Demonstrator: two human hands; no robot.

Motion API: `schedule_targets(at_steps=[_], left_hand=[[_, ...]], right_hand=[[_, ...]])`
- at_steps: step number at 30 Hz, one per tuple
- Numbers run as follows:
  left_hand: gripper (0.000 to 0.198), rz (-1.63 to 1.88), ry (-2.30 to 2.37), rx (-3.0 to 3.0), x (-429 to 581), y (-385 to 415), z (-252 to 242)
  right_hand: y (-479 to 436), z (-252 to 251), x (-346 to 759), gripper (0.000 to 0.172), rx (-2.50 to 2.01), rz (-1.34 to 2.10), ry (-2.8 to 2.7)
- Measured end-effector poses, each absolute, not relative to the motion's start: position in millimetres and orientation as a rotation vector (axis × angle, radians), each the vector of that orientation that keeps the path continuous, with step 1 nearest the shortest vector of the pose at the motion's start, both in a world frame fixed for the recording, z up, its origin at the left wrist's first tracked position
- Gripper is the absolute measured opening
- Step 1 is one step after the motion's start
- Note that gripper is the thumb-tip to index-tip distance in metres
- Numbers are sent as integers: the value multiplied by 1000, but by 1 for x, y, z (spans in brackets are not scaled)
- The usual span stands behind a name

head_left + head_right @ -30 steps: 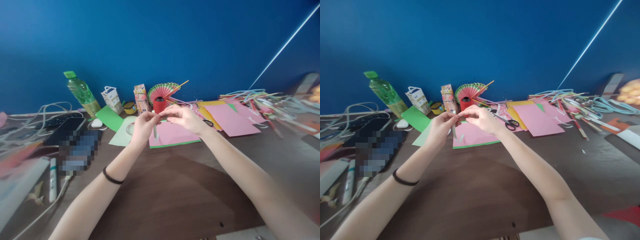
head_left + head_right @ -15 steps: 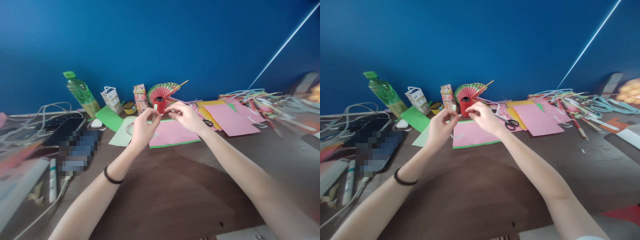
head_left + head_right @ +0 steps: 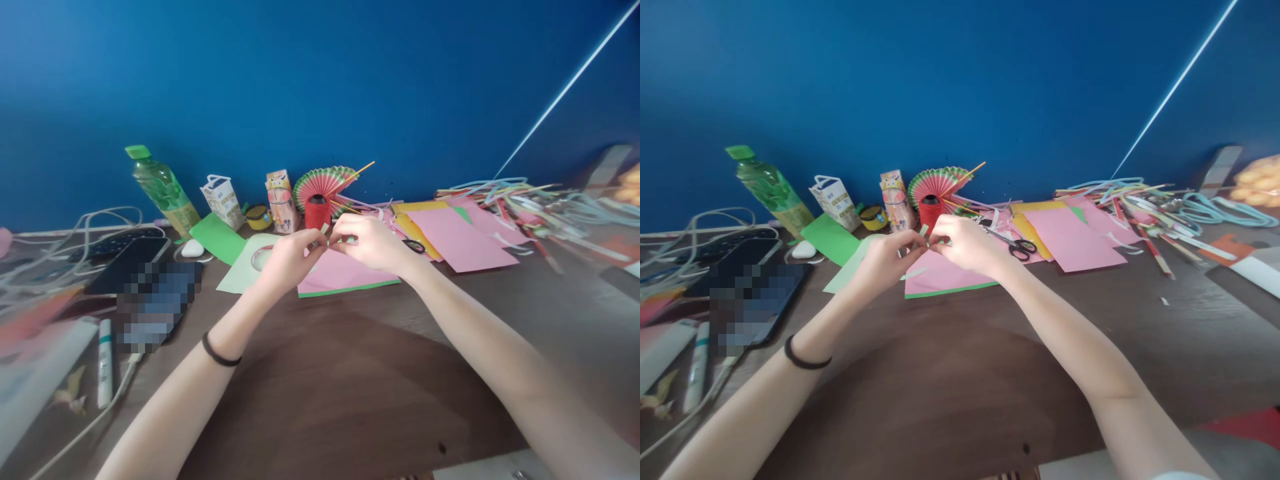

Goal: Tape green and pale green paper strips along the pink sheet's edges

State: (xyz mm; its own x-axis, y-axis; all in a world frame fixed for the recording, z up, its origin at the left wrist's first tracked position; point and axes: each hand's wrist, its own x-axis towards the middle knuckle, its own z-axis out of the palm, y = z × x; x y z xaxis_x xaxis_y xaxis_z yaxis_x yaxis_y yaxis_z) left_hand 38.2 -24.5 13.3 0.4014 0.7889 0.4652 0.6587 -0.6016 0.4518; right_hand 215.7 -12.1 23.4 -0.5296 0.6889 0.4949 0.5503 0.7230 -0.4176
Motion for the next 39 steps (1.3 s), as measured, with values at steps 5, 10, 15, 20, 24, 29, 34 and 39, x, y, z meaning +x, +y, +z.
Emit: schedule_targets(at_steps=[5,10,15,20,24,29,34,39], left_hand=[[6,1015,1318,2335,40,-26,15],[12,1157,1275,2043,36,-22,13],[30,1304,1081,1612,39,-18,9],[30,1228,970,1369,49,-21,2],[35,1162,875,1320,53,-23,-3],[40,1181,858,1293,55,-26,-4],[42,1204,859,1308,58,-27,-5],[42,1233,859,1332,61,-28,-6]], right_hand=[[-13,23,215,10,-969,284,-2281],[-12,24,217,10,-951,371,-2188],[-10,23,214,10,-978,573,-1960],[-10,19,209,12,-951,694,-1846],[-10,17,209,13,-938,671,-1837],[-8,17,210,13,-942,646,-1812],[-9,17,210,13,-959,622,-1811],[-10,18,210,14,-960,607,-1820]])
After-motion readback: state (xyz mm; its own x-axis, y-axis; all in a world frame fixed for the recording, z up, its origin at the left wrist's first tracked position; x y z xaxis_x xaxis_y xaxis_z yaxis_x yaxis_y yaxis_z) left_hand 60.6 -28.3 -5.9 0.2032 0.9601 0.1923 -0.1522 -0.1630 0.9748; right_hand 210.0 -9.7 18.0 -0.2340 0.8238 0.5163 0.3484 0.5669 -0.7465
